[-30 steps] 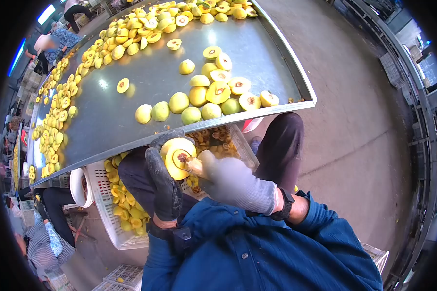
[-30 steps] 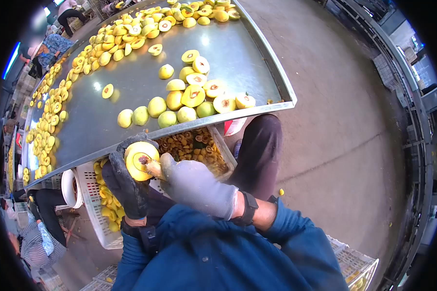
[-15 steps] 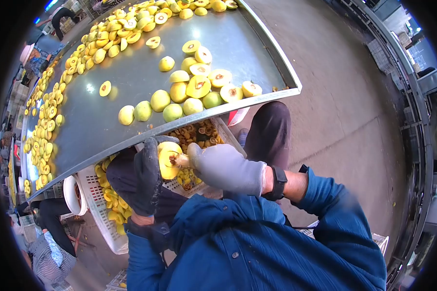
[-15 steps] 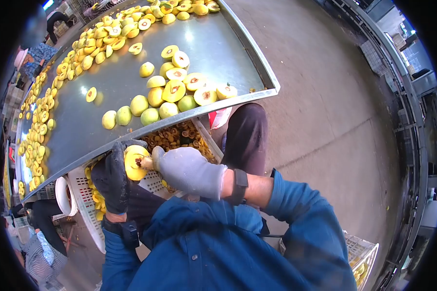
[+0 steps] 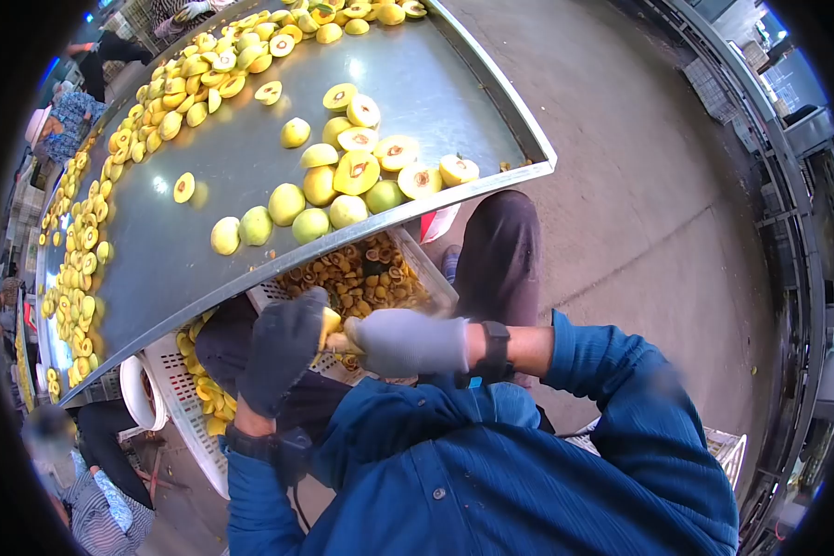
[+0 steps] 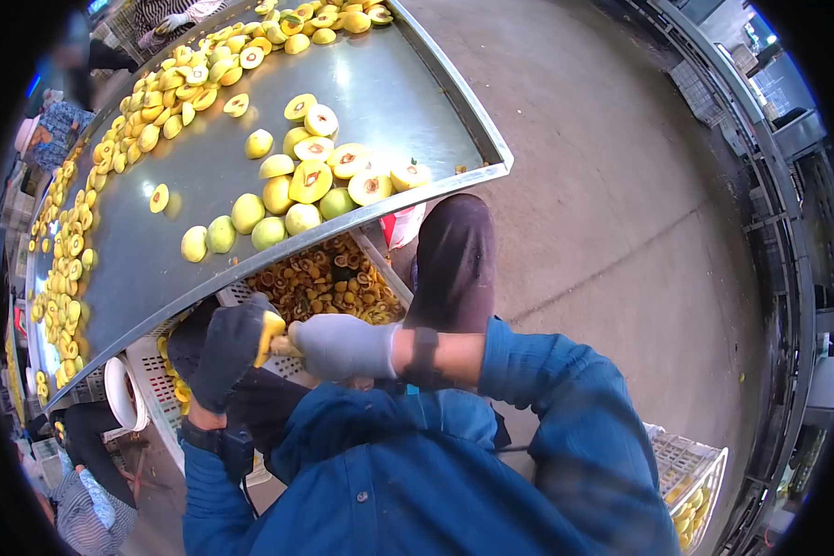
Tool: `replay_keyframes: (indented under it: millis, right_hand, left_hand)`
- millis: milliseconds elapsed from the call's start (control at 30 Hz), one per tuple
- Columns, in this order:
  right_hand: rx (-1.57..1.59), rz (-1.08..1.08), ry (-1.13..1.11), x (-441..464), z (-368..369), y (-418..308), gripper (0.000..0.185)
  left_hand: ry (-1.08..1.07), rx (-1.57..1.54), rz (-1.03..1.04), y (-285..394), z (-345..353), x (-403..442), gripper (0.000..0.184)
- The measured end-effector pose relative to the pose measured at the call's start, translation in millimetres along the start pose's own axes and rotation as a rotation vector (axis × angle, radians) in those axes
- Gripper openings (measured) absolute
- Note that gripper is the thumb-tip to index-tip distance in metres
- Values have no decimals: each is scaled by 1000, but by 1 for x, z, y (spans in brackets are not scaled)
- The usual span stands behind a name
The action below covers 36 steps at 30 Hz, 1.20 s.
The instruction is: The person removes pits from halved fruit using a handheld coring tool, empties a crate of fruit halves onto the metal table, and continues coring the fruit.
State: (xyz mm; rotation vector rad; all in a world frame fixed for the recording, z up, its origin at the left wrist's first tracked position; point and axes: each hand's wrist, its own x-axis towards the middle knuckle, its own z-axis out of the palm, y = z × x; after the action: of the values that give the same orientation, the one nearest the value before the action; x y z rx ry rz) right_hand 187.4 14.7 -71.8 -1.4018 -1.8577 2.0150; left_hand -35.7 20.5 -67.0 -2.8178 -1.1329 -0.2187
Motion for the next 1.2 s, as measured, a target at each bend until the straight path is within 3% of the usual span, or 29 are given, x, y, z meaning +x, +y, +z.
replay_keyframes:
  millis: [67, 133, 233, 267, 367, 400, 500, 533, 633, 667, 767, 800, 900, 933, 1000, 1033, 1100, 1133, 1200]
  right_hand:
    - [121, -12, -6, 2, 4, 16, 37]
    - [24, -130, 58, 0, 6, 16, 29]
    - [-312, -166, 167, -9, 5, -4, 17]
    - [-351, -289, 307, -3, 14, 4, 17]
    - [-96, -480, 308, -4, 31, 2, 19]
    - [315, -258, 33, -35, 17, -35, 22]
    - [408, -28, -136, -40, 17, -47, 22]
    - [388, 17, -163, -43, 14, -53, 27]
    - [-98, -454, 276, -22, 33, -18, 33]
    - [-313, -429, 275, -17, 31, -8, 38]
    - [-399, -315, 361, -15, 31, -19, 35]
    - [-403, -326, 405, -11, 33, -18, 35]
    - [-548, -466, 457, 14, 36, 7, 31]
    - [-520, -525, 441, 21, 35, 13, 28]
    - [-456, -645, 406, 32, 33, 18, 23]
    - [-246, -418, 169, 24, 25, 2, 21]
    - [169, 59, -290, -3, -1, -37, 18]
    - [387, -5, -408, 5, -4, -20, 17]
    - [203, -12, -300, 8, -3, -27, 18]
  left_hand:
    - [60, 26, 10, 3, 4, 1, 53]
    - [74, 80, 6, 1, 3, 1, 43]
    - [330, -1030, -551, 26, -19, 21, 45]
    - [531, -1097, -580, 35, -13, 28, 53]
    - [705, -1187, -599, 52, 10, 21, 55]
    - [841, -1284, -610, 60, 12, 20, 60]
    - [826, -1741, -676, 61, 2, 20, 65]
    - [841, -1716, -636, 59, 0, 24, 65]
    - [773, -1686, -661, 52, 10, 24, 64]
    - [784, -1742, -718, 54, 7, 29, 62]
    - [886, -1674, -795, 56, 13, 37, 59]
    - [908, -1783, -713, 53, 19, 36, 58]
    - [963, -1981, -775, 50, 26, 35, 58]
    - [970, -1887, -722, 49, 30, 32, 58]
    - [1006, -2061, -664, 48, 30, 31, 59]
    - [1018, -2147, -632, 47, 29, 30, 60]
    - [833, -2145, -674, 41, 25, 22, 59]
    - [745, -2140, -692, 39, 25, 19, 59]
    - [848, -1989, -747, 43, 30, 21, 59]
